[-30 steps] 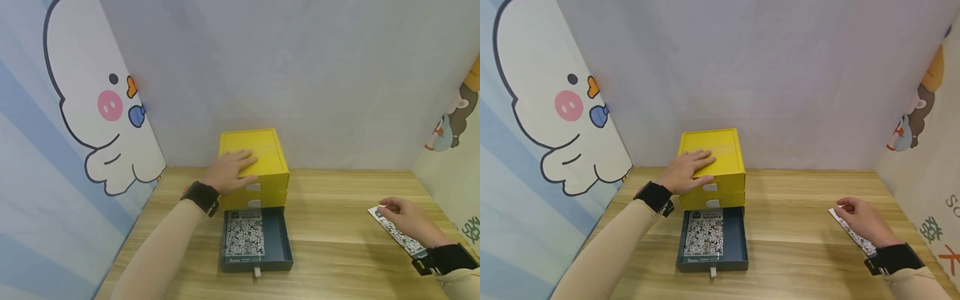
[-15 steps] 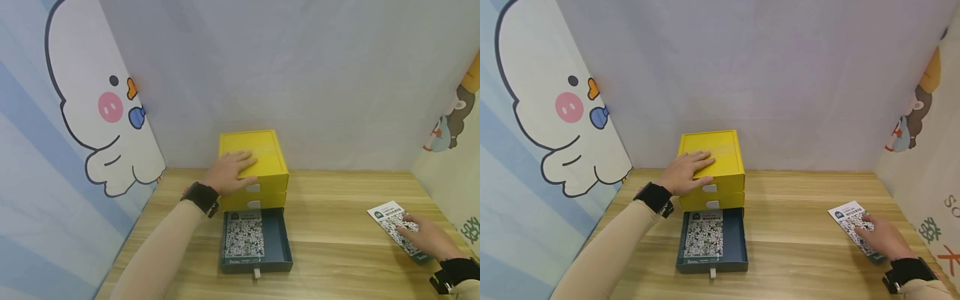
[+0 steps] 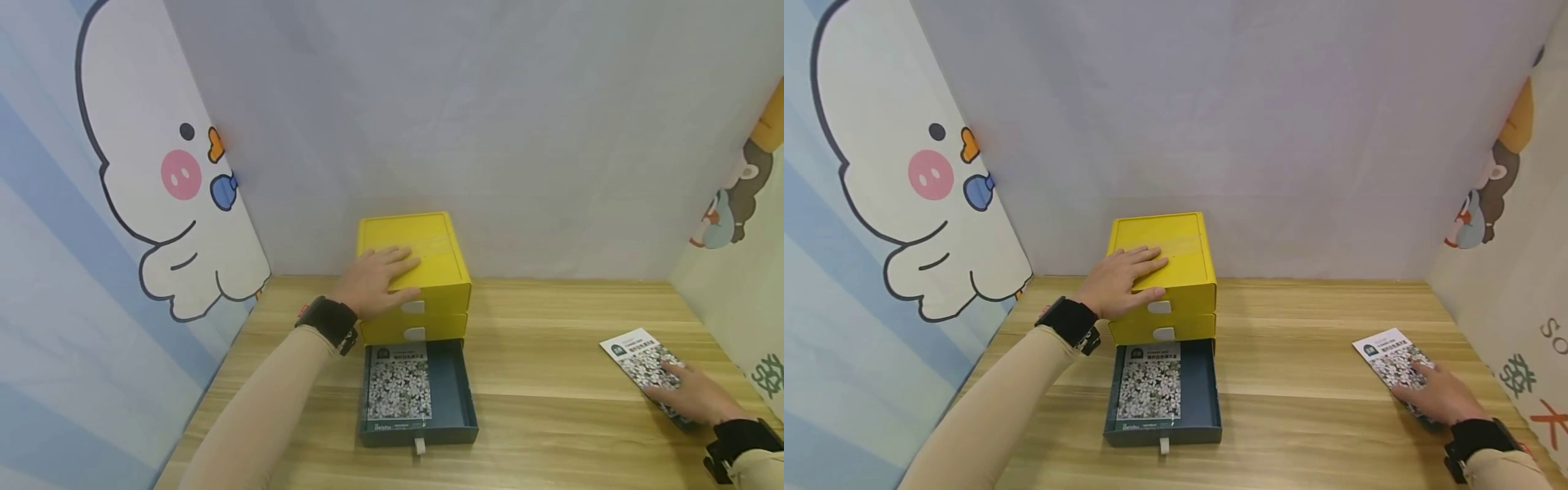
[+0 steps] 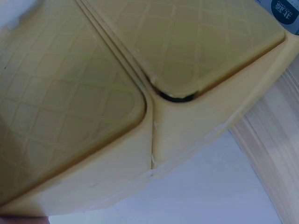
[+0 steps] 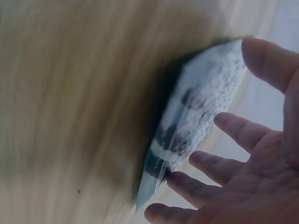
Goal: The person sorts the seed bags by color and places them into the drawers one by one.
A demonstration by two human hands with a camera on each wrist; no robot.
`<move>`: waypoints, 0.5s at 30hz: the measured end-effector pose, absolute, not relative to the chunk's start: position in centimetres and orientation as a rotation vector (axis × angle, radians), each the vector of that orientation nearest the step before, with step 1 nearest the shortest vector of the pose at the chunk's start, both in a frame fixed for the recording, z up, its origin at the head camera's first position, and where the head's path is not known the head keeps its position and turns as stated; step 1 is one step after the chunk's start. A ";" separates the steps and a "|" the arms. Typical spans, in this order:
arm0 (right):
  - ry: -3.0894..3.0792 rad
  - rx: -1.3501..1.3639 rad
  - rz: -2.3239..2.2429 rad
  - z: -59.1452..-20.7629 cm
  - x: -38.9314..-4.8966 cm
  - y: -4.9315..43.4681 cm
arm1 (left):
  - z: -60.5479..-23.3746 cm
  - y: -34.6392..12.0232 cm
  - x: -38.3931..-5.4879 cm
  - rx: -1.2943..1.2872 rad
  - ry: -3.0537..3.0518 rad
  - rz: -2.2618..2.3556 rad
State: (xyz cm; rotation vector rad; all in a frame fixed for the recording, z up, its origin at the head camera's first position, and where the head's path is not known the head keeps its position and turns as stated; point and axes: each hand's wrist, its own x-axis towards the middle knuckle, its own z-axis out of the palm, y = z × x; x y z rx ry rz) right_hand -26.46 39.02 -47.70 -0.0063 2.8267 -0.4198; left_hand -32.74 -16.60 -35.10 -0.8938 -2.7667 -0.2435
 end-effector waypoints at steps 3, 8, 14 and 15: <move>2.825 -0.018 -0.422 -47.8 -26.3 38.9 | -35.1 -16.6 -32.8 -0.894 -2.762 -0.248; 2.842 -0.043 -0.390 -48.1 -26.2 38.6 | -35.3 -16.8 -32.8 -0.884 -2.768 -0.250; 2.859 -0.047 -0.294 -48.2 -26.4 38.5 | -35.4 -16.8 -32.9 -0.892 -2.760 -0.242; 2.869 -0.054 -0.281 -48.2 -26.4 38.5 | -35.4 -16.8 -32.9 -0.890 -2.760 -0.240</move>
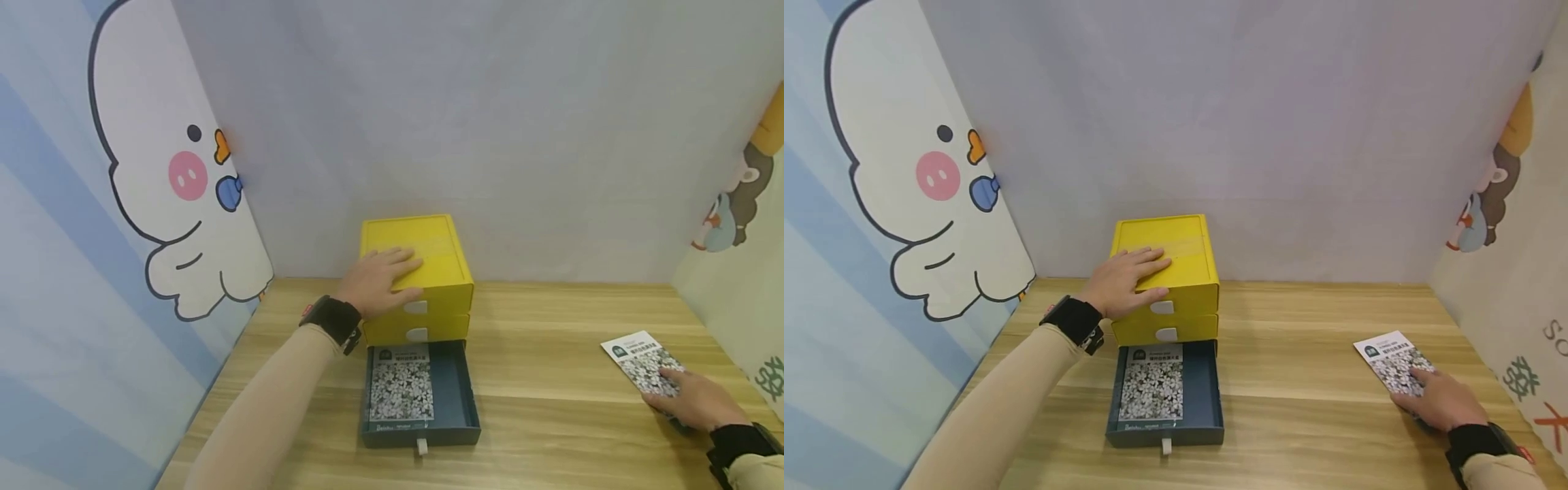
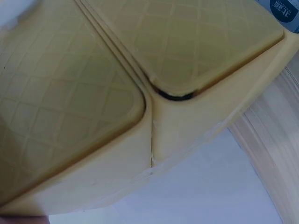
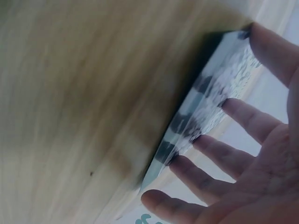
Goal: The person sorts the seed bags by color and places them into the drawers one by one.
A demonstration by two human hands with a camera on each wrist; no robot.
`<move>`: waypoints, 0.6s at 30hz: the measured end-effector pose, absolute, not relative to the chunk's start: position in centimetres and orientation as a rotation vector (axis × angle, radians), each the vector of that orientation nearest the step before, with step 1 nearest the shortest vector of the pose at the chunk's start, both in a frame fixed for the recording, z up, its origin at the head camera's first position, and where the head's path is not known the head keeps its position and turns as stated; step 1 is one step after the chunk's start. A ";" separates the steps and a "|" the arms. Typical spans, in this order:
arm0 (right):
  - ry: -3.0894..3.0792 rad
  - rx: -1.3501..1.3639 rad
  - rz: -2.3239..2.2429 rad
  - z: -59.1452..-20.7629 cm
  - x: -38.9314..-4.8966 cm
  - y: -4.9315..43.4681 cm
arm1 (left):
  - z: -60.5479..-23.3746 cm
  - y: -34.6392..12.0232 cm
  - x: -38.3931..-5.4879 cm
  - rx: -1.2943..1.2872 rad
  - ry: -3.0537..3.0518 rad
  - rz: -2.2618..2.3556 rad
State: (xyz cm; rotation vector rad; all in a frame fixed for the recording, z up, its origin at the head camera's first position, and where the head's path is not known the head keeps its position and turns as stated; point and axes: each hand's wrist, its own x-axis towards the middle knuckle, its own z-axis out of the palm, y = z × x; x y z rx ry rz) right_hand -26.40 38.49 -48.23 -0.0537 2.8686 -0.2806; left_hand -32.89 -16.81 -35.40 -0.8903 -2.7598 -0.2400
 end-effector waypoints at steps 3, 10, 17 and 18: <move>2.913 -0.071 -0.250 -48.2 -26.1 38.5 | -35.3 -16.6 -32.9 -0.896 -2.757 -0.249; 2.999 -0.135 -0.210 -48.1 -25.7 37.0 | -35.0 -16.7 -32.8 -0.896 -2.762 -0.244; 3.039 -0.221 -0.223 -48.3 -25.8 35.7 | -35.1 -16.6 -32.8 -0.892 -2.773 -0.244; 3.046 -0.227 -0.223 -48.3 -25.8 35.4 | -35.1 -16.6 -32.8 -0.891 -2.772 -0.243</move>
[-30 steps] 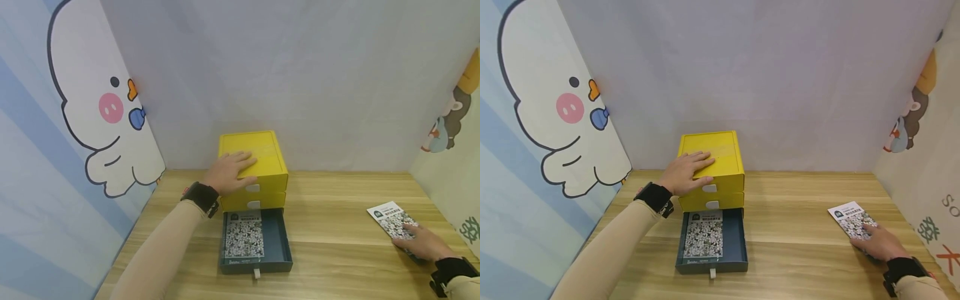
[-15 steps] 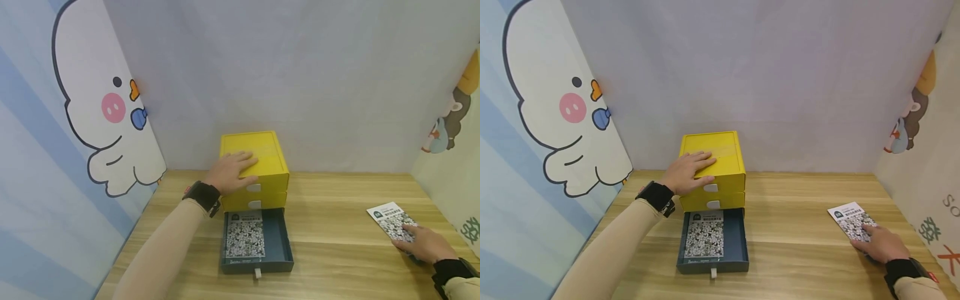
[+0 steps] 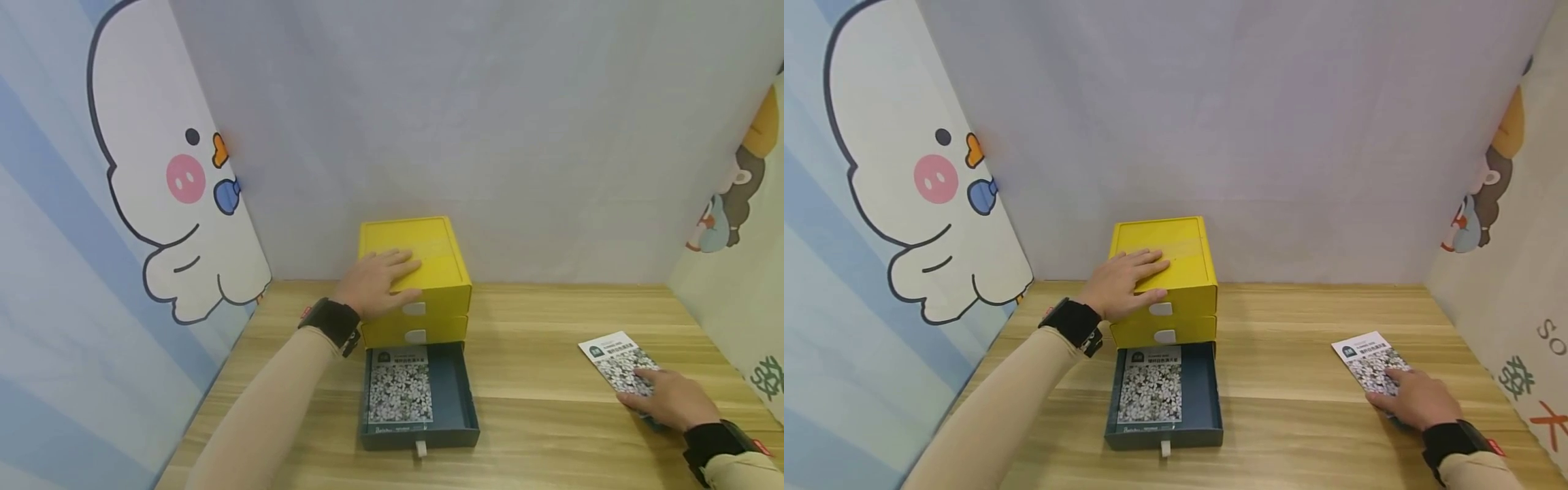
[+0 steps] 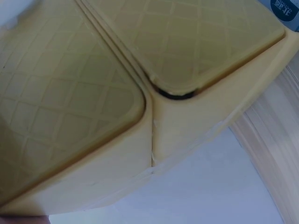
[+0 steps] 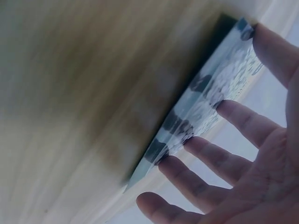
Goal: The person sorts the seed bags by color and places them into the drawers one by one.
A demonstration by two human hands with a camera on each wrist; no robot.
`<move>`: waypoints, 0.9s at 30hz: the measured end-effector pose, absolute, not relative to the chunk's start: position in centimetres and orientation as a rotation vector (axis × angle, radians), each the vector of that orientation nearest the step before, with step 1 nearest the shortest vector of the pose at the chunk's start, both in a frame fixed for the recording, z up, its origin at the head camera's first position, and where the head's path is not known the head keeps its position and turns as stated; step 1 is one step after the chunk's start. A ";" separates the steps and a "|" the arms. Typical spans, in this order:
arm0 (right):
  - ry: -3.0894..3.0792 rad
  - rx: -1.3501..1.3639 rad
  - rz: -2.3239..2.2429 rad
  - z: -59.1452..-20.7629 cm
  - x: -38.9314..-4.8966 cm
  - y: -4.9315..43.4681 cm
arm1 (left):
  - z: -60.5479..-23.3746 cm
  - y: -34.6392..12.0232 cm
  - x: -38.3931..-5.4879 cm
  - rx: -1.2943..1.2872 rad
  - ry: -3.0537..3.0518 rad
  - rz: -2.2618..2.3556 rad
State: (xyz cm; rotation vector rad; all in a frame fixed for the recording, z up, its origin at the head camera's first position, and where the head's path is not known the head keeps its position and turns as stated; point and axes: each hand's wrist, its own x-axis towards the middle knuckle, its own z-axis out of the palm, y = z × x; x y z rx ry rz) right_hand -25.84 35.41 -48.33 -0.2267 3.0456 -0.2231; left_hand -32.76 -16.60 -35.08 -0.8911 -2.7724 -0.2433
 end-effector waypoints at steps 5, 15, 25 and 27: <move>3.068 -0.262 -0.225 -48.2 -25.8 33.6 | -35.1 -16.6 -32.7 -0.887 -2.771 -0.248; 3.079 -0.314 -0.200 -48.1 -25.8 29.9 | -35.1 -16.5 -32.6 -0.887 -2.766 -0.246; 3.100 -0.302 -0.169 -48.1 -26.1 27.4 | -35.2 -16.6 -32.8 -0.877 -2.761 -0.227; 3.106 -0.308 -0.157 -48.2 -26.1 27.0 | -35.3 -16.6 -32.9 -0.877 -2.759 -0.219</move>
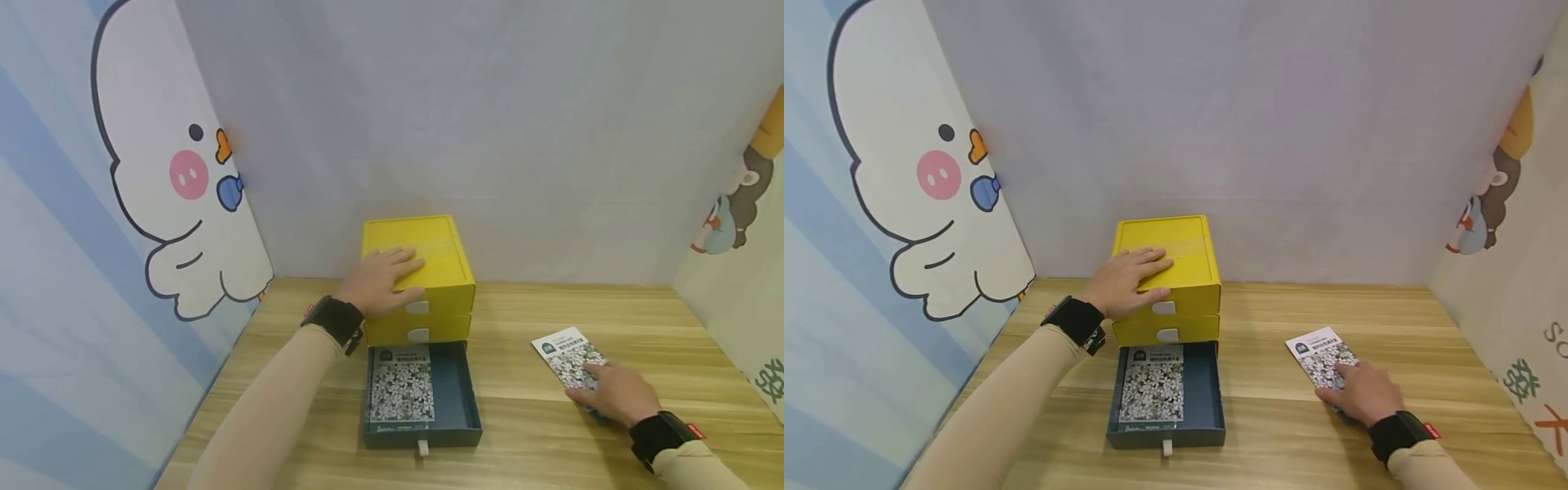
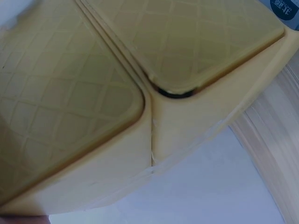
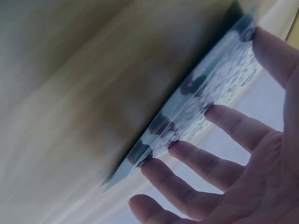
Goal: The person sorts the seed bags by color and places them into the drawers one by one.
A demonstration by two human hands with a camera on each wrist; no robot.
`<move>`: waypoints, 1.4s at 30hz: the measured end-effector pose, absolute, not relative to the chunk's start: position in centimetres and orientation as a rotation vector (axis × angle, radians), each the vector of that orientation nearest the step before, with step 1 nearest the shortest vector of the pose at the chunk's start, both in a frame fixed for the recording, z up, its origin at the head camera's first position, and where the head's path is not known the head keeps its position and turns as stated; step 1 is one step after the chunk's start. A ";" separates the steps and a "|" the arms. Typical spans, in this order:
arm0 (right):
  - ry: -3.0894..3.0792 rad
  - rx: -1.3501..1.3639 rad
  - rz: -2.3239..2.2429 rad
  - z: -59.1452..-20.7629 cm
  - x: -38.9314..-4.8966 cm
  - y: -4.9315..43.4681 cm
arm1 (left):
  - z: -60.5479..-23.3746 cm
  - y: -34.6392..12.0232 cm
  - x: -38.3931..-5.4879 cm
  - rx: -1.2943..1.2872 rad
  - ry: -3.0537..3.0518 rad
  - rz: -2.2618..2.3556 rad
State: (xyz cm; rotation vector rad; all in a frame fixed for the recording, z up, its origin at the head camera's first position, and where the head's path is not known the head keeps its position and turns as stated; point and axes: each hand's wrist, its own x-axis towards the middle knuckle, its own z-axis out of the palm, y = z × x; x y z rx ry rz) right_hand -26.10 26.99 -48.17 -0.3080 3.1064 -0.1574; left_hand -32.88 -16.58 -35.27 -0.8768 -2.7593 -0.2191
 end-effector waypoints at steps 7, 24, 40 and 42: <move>3.107 -0.300 -0.161 -48.1 -26.1 25.4 | -35.3 -16.6 -32.9 -0.888 -2.756 -0.233; 3.104 -0.289 -0.151 -48.1 -25.9 21.0 | -35.2 -16.5 -32.7 -0.873 -2.778 -0.239; 3.148 -0.316 -0.165 -49.3 -25.8 18.3 | -35.1 -16.6 -32.9 -0.888 -2.762 -0.241; 3.157 -0.315 -0.190 -49.4 -25.8 18.3 | -35.1 -16.6 -32.8 -0.889 -2.765 -0.244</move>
